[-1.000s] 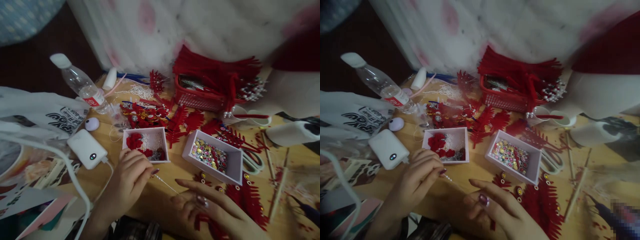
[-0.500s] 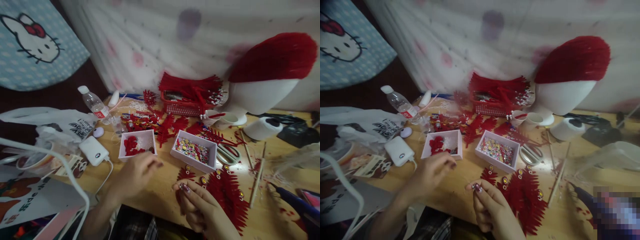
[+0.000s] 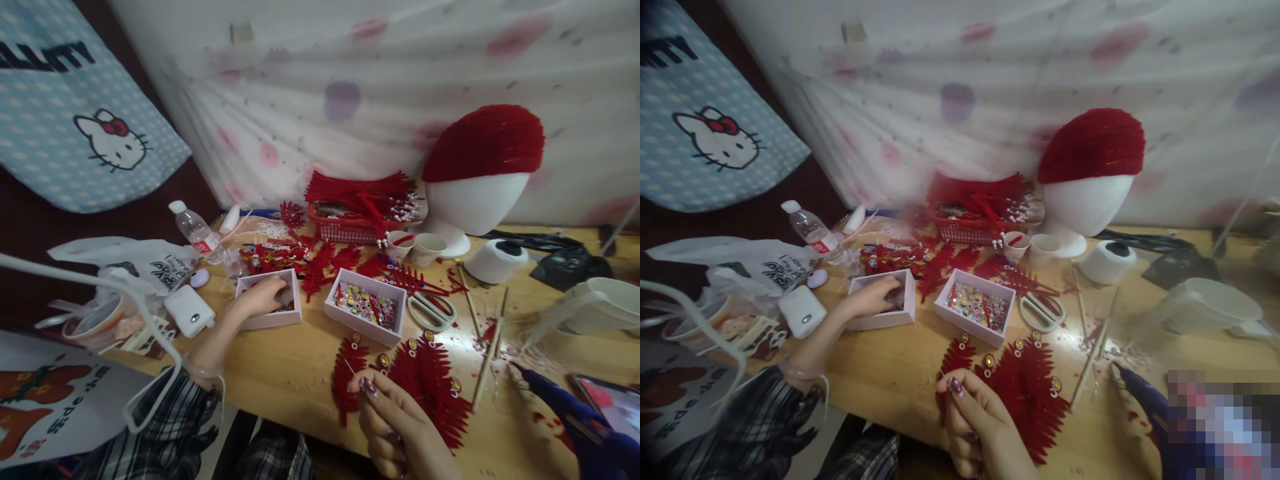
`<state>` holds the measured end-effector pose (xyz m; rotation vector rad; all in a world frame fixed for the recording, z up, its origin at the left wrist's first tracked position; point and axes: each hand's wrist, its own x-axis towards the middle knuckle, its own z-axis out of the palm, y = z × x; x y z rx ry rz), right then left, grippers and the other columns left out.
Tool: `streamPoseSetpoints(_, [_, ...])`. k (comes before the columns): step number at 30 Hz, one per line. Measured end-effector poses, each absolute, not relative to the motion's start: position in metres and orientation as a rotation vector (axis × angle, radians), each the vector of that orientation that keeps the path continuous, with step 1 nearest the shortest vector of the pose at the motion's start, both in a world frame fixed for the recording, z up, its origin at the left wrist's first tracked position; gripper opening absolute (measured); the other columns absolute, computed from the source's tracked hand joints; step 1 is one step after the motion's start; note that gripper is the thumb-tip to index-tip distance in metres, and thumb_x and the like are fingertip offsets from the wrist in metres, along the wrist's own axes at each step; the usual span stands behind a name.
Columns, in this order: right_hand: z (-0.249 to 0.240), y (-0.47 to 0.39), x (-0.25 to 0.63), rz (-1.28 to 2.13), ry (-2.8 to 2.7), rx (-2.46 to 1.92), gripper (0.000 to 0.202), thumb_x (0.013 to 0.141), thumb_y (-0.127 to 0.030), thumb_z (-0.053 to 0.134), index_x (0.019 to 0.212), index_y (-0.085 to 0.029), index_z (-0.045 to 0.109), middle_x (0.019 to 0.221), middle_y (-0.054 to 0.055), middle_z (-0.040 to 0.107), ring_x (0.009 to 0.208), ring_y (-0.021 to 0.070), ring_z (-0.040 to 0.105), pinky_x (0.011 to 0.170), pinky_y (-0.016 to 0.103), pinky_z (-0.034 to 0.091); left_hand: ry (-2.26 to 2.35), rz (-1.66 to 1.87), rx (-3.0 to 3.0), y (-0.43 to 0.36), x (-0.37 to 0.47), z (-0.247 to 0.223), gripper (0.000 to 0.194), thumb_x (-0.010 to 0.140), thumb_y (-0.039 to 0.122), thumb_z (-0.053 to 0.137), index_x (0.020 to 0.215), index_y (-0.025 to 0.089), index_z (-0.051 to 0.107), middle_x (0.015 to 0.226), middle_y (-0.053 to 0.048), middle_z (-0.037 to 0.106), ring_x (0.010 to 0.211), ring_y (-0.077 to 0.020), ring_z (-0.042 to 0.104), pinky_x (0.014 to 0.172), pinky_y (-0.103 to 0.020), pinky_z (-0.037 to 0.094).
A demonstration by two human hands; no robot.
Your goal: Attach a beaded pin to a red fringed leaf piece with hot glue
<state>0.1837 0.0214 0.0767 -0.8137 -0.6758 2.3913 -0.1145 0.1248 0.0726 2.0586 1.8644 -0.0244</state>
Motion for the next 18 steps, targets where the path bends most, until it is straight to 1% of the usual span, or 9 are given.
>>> streamPoseSetpoints(5, [0.068,0.026,0.186,2.363,-0.628,-0.775,0.038,0.08,-0.05,0.075,0.092,-0.018,0.058,0.053,-0.013,0.025,0.041,0.0003,0.007,0.035,0.012,0.01,1.897,-0.111,1.92,0.126,-0.114,0.069,0.033,0.093,0.033,0.061,0.121,0.017,0.059,0.122,-0.009,0.063,0.102,-0.0231,0.065,0.085,-0.044,0.056])
streamPoseSetpoints(9, [0.063,0.028,0.182,2.406,-0.537,-0.733,0.041,0.074,-0.05,0.079,0.088,-0.018,0.058,0.049,-0.014,0.026,0.039,-0.0003,0.006,0.033,0.012,0.007,1.891,-0.069,1.814,0.129,-0.113,0.064,0.033,0.093,0.033,0.062,0.121,0.017,0.06,0.122,-0.009,0.063,0.102,-0.0233,0.065,0.085,-0.044,0.056])
streamPoseSetpoints(13, [0.062,0.027,0.182,2.397,-0.441,-0.718,0.038,0.071,-0.045,0.083,0.085,-0.018,0.059,0.048,-0.014,0.026,0.038,-0.0006,0.007,0.033,0.011,0.007,1.868,0.066,1.675,0.13,-0.117,0.063,0.033,0.092,0.033,0.063,0.12,0.016,0.061,0.123,-0.009,0.063,0.102,-0.0238,0.064,0.085,-0.043,0.056])
streamPoseSetpoints(18, [0.058,0.026,0.184,2.371,-0.401,-0.682,0.031,0.077,-0.041,0.079,0.087,-0.017,0.061,0.05,-0.013,0.027,0.039,-0.0004,0.007,0.033,0.011,0.009,1.832,0.371,1.372,0.129,-0.126,0.065,0.03,0.092,0.032,0.064,0.117,0.016,0.062,0.121,-0.008,0.064,0.101,-0.0237,0.065,0.083,-0.042,0.056])
